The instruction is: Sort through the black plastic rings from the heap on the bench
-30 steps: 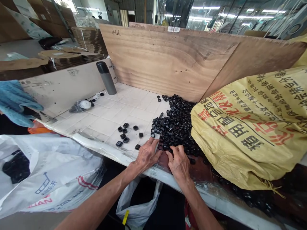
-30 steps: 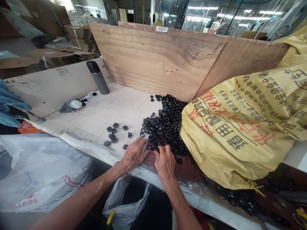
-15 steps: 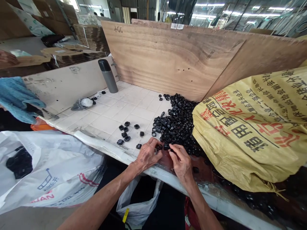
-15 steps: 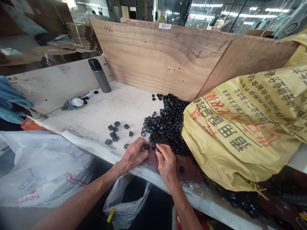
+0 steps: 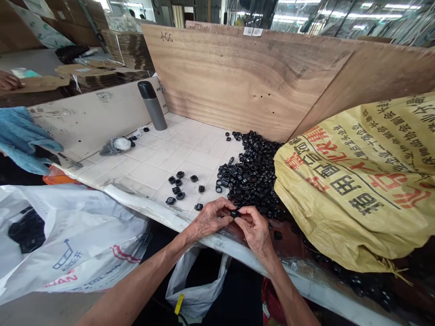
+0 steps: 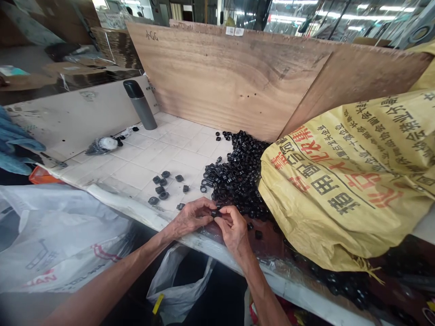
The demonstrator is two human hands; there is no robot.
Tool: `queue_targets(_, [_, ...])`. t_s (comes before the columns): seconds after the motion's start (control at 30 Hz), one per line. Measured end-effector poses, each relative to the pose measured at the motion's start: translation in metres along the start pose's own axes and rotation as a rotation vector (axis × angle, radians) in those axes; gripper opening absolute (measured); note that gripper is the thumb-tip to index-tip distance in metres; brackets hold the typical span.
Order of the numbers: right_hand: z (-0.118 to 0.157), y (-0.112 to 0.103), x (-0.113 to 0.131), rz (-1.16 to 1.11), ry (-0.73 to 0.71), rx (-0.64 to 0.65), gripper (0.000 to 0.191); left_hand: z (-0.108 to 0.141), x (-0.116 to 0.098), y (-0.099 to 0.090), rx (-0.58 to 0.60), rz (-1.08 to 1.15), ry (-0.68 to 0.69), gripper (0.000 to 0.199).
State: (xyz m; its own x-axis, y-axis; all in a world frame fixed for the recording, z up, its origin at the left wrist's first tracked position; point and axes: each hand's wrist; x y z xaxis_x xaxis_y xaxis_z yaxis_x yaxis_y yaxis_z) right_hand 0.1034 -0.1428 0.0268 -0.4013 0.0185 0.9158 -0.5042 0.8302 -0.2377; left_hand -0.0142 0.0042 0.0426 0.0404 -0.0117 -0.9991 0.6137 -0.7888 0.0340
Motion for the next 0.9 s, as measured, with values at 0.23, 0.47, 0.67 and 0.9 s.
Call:
queue_targets(0.23, [-0.003,-0.005,0.008,0.019,-0.159,0.031,0.018,0.001,-0.002,0.0,0.01,0.088,-0.072,0.026])
queue_targets(0.47, [0.003,-0.001,-0.003,-0.001,0.045,-0.064,0.033,0.002,0.003,0.0,0.018,0.091,-0.087,0.029])
queue_targets(0.67, [0.004,0.002,-0.009,0.065,-0.02,-0.07,0.031,0.003,0.007,-0.001,0.045,-0.007,-0.004,0.028])
queue_targets(0.9, [0.004,0.002,-0.004,0.119,-0.131,-0.08,0.024,0.003,0.009,0.0,0.028,0.015,-0.042,0.028])
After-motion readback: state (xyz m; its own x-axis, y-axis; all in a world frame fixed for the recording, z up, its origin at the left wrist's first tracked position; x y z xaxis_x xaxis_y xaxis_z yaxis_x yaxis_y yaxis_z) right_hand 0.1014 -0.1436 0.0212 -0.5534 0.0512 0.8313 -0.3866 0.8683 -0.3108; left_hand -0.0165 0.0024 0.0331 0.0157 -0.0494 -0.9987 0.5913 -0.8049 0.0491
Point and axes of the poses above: each hand's wrist, its own z-axis away from the middle knuckle, its own y-axis out of the palm, x = y × z, and after that the axes turned 14 degrees about -x, right-handed
